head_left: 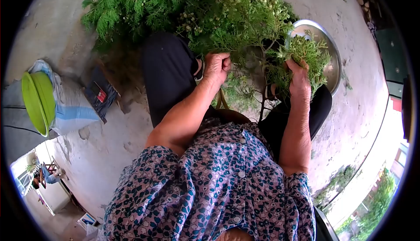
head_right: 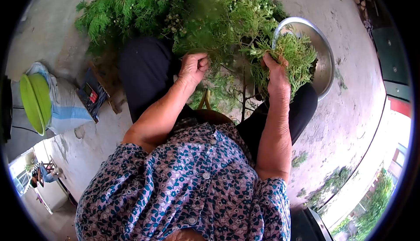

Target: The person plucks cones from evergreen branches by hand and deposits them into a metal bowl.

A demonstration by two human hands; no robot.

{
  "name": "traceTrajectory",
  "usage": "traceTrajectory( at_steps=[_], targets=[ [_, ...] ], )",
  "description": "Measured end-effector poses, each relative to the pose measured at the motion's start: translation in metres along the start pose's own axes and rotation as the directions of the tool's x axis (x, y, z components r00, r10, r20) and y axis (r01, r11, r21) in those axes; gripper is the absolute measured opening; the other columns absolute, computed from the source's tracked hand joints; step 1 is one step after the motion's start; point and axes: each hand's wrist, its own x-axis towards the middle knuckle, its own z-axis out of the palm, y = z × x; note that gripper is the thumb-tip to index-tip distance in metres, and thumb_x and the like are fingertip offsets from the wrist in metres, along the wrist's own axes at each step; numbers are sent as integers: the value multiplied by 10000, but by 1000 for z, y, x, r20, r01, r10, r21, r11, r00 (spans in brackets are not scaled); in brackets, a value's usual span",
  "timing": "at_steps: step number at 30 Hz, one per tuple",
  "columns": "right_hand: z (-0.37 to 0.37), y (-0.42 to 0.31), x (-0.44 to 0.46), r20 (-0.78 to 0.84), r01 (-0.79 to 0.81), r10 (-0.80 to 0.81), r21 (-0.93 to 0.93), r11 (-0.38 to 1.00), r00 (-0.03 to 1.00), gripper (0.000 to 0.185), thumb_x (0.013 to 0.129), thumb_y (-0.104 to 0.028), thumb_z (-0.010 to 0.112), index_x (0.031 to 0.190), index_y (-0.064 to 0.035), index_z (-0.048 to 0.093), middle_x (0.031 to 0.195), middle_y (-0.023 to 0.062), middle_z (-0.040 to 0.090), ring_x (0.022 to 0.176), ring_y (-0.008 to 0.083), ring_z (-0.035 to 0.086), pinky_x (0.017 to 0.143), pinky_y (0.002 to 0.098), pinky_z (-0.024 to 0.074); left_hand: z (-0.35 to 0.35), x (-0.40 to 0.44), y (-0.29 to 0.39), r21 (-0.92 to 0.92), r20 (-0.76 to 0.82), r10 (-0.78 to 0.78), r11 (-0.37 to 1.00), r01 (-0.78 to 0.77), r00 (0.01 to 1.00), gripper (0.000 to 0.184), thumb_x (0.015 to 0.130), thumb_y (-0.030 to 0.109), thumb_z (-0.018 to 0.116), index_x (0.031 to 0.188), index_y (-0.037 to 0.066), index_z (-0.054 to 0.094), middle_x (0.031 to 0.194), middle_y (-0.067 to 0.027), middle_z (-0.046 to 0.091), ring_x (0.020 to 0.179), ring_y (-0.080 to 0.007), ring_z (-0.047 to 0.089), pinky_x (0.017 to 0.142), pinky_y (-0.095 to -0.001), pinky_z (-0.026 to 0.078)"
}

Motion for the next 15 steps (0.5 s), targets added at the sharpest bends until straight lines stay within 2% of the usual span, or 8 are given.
traceTrajectory(
  at_steps=[1,3,5,7,8,9,11,15],
  targets=[
    [0,-1,3,-20,-123,126,112,986,992,169,753,-178,657,867,-83,577,788,6,559,727,137,489,725,287,361,1,1,5,0,4,7,1000,-7,1000,141,731,-38,483,680,76,417,599,-16,408,441,-103,362,378,-218,242],
    [-11,16,17,-11,-106,108,131,986,994,163,754,-189,656,858,-86,585,783,-4,565,710,127,484,712,279,354,1,1,15,36,-74,126,992,-124,989,137,737,-35,503,693,73,432,593,-3,392,442,-98,362,387,-210,256],
    [-18,24,26,-53,-168,171,59,984,984,202,753,-148,639,915,-52,568,818,54,558,706,190,513,643,325,443,3,0,21,39,-56,110,993,-108,992,97,754,-25,509,737,59,461,676,-22,459,459,-91,372,397,-205,271],
    [-18,24,26,-74,-155,161,83,984,984,217,736,-139,655,912,-51,565,803,54,558,693,188,513,616,333,448,8,-4,26,49,-24,66,997,-64,998,52,786,-4,521,826,29,520,842,-60,593,492,-78,393,419,-195,302],
    [-18,23,24,-97,-139,145,70,988,985,228,734,-141,659,920,-51,561,801,53,559,695,189,514,620,334,450,11,-6,25,79,-24,146,986,-143,989,30,823,59,543,837,45,564,835,-35,632,467,-59,370,397,-182,284],
    [-19,22,23,-120,-124,130,56,991,984,240,733,-144,663,927,-51,558,800,53,559,696,190,515,623,334,451,10,-4,25,79,-22,145,987,-143,989,30,823,59,543,837,45,564,835,-35,632,467,-59,370,397,-182,284],
    [-22,24,24,-132,-95,100,43,994,986,249,731,-150,668,930,-50,557,796,53,560,699,190,514,630,339,451,3,1,23,80,-13,81,994,-80,997,29,829,77,547,845,59,563,967,-43,639,470,-57,387,392,-175,295],
    [-21,24,23,-98,-69,76,73,995,992,331,730,-183,684,990,-48,529,843,63,558,738,186,505,671,342,444,16,-11,29,157,59,203,965,-210,977,130,847,164,562,945,82,539,963,-35,638,463,-62,415,393,-169,299]
  ],
)
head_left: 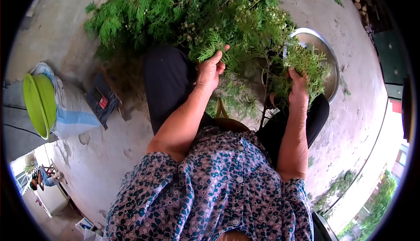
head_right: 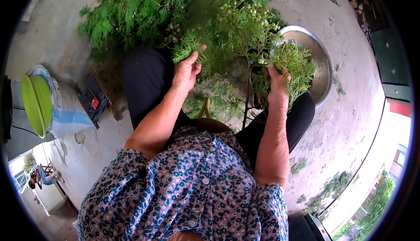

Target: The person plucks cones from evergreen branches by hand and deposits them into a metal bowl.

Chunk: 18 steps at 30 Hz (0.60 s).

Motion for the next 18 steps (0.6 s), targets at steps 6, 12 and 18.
traceTrajectory(
  at_steps=[6,12,18],
  targets=[
    [22,-2,-14,-46,-124,122,-628,768,991,615,706,-301,722,1181,-67,411,1074,135,511,995,203,458,864,335,366,14,-8,6,231,235,-6,972,-50,972,237,858,272,557,1013,95,528,887,-55,635,449,-79,404,402,-196,325],
    [28,-3,-37,594,553,-71,-689,469,801,498,697,-66,674,1153,-60,474,1127,123,505,1030,208,475,850,299,398,29,-18,-2,285,258,-138,957,61,956,145,858,206,556,891,67,580,846,-77,627,457,-83,401,431,-203,328],
    [28,-2,-42,660,666,-118,-746,20,742,728,579,124,556,1233,-176,452,1254,128,434,1098,350,430,941,367,374,37,-17,-16,17,383,-374,917,399,844,220,800,162,619,990,74,549,748,-11,562,438,-84,336,411,-207,284]
  ],
)
